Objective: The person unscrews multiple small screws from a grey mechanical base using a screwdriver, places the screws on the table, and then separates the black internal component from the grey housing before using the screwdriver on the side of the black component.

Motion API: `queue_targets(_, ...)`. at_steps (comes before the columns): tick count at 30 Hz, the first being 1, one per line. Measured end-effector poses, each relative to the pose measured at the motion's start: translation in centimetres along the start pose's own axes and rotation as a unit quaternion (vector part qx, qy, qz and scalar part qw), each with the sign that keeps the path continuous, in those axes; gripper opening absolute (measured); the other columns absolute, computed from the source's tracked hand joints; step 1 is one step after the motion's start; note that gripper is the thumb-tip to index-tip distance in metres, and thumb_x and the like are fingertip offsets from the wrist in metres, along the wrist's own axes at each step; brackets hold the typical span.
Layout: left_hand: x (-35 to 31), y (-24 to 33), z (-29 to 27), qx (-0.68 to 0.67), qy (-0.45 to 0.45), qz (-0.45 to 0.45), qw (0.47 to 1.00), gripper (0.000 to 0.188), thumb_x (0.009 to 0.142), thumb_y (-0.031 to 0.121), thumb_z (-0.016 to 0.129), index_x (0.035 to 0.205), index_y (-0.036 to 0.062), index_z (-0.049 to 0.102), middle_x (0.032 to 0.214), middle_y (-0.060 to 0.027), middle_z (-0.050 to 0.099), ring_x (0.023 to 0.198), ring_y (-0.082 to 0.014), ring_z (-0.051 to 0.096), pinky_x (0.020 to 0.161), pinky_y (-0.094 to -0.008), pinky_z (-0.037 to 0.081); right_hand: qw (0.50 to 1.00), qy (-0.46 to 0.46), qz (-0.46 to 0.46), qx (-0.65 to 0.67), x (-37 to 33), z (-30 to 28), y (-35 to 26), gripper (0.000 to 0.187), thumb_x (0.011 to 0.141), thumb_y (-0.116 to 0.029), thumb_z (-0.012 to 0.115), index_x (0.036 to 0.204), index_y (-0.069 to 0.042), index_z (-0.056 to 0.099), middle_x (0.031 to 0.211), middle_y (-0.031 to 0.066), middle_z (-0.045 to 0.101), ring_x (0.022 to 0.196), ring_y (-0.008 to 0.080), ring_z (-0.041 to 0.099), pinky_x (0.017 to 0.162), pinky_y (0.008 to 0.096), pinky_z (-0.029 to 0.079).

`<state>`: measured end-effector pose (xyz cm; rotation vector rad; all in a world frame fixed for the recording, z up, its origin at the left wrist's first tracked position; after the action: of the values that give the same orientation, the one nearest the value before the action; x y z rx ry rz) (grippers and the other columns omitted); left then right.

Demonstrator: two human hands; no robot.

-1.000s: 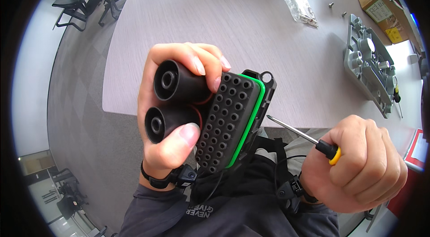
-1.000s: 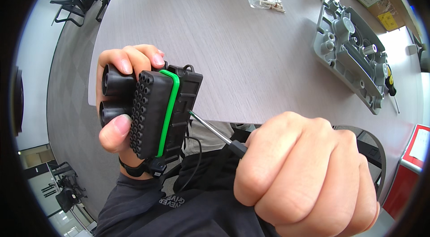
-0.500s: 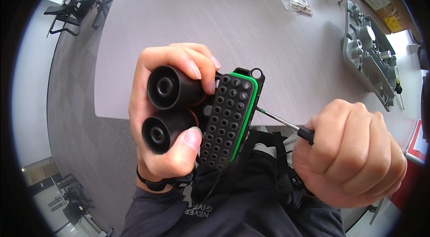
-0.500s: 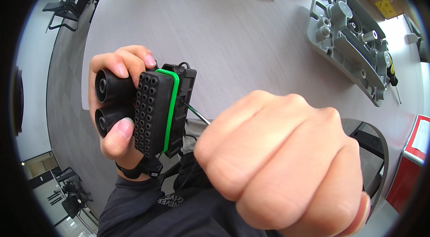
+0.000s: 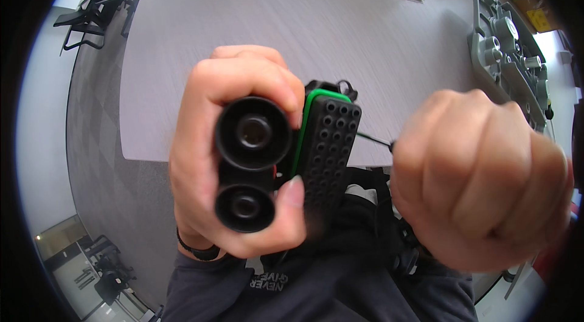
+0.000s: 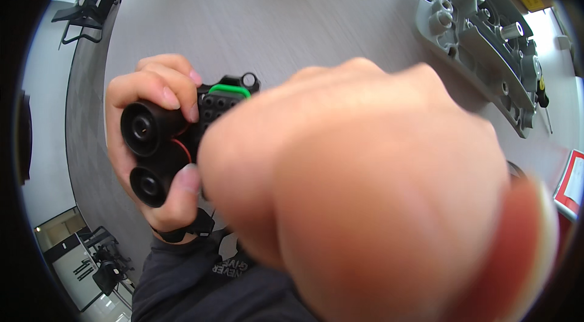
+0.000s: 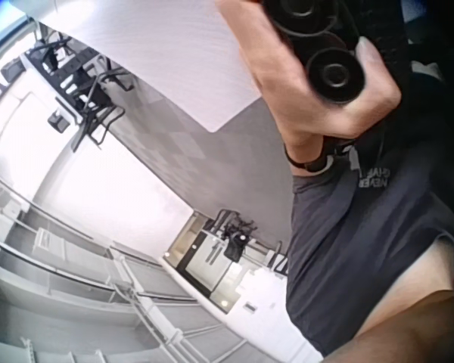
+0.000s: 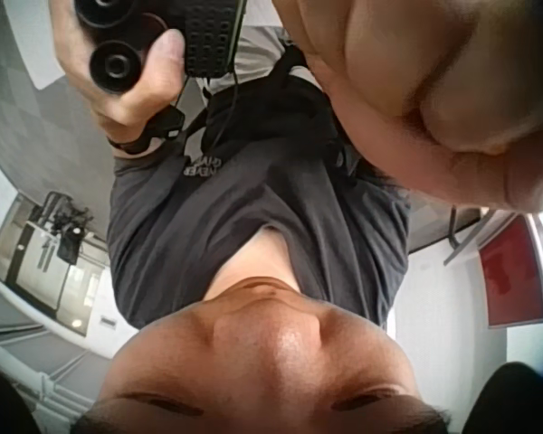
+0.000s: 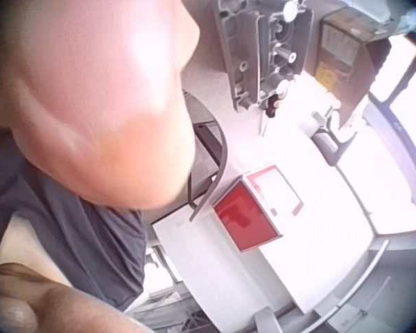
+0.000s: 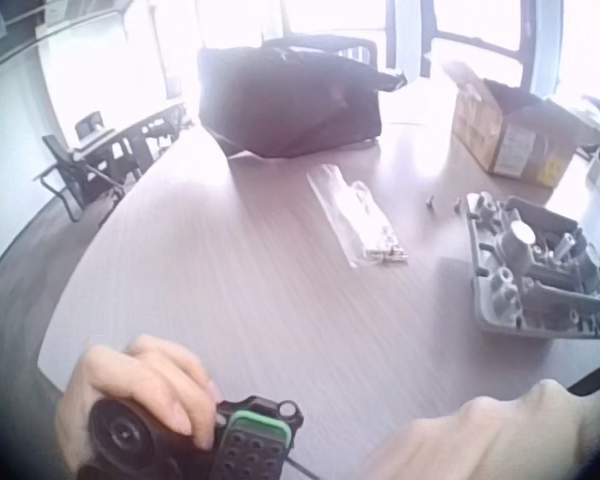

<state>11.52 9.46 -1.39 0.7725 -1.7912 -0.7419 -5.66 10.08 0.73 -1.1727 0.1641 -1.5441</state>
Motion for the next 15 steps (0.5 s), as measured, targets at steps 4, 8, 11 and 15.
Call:
queue_targets(4, 0.1, -0.7, -0.2, -0.074, 0.002, -0.070, 0.995, 0.056, 0.059, 0.032, 0.067, 0.101, 0.0024, 0.043, 0.082, -0.0090, 0.047, 0.087, -0.0232, 0.043, 0.080, -0.0343, 0.035, 0.997, 0.057, -0.021, 0.041, -0.2, -0.3, 0.6, 0.044, 0.096, -0.022, 0.033, 0.053, -0.015, 0.028, 0.042, -0.0019, 0.035, 0.030, 0.0077, 0.024, 0.025, 0.0204, 0.021)
queue_targets(8, 0.0, -0.3, 0.1, -0.034, -0.020, -0.120, 0.992, 0.057, 0.060, 0.031, 0.069, 0.101, 0.0025, 0.042, 0.086, -0.0085, 0.045, 0.088, -0.0223, 0.043, 0.083, -0.0330, 0.033, 0.995, 0.068, -0.039, 0.053, -1.1, -0.5, 0.7, 0.044, 0.096, -0.023, 0.033, 0.053, -0.015, 0.028, 0.042, -0.0018, 0.035, 0.030, 0.0078, 0.024, 0.026, 0.0206, 0.022)
queue_targets(11, 0.0, -0.5, -0.1, -0.065, -0.018, -0.116, 0.991, 0.056, 0.060, 0.027, 0.069, 0.103, 0.0027, 0.042, 0.088, -0.0093, 0.045, 0.089, -0.0212, 0.043, 0.083, -0.0326, 0.034, 0.993, 0.075, -0.055, 0.067, -1.6, -0.8, 0.6, 0.044, 0.096, -0.023, 0.034, 0.053, -0.015, 0.028, 0.042, -0.0017, 0.035, 0.031, 0.0080, 0.025, 0.026, 0.0207, 0.022)
queue_targets(15, 0.3, -0.3, 0.0, -0.116, -0.037, -0.117, 0.986, 0.056, 0.060, 0.026, 0.069, 0.103, 0.0028, 0.043, 0.091, -0.0096, 0.045, 0.090, -0.0203, 0.044, 0.084, -0.0324, 0.035, 0.991, 0.081, -0.075, 0.080, -1.9, -1.4, 0.7, 0.043, 0.096, -0.024, 0.034, 0.054, -0.015, 0.028, 0.043, -0.0016, 0.036, 0.031, 0.0082, 0.025, 0.026, 0.0210, 0.023)
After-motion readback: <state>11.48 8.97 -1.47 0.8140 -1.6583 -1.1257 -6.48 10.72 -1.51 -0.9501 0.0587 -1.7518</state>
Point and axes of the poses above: each hand's wrist, its own x-axis towards the middle knuckle, its own z-axis out of the palm, y = z × x, the point moved 3 cm from there along x, towards the middle knuckle
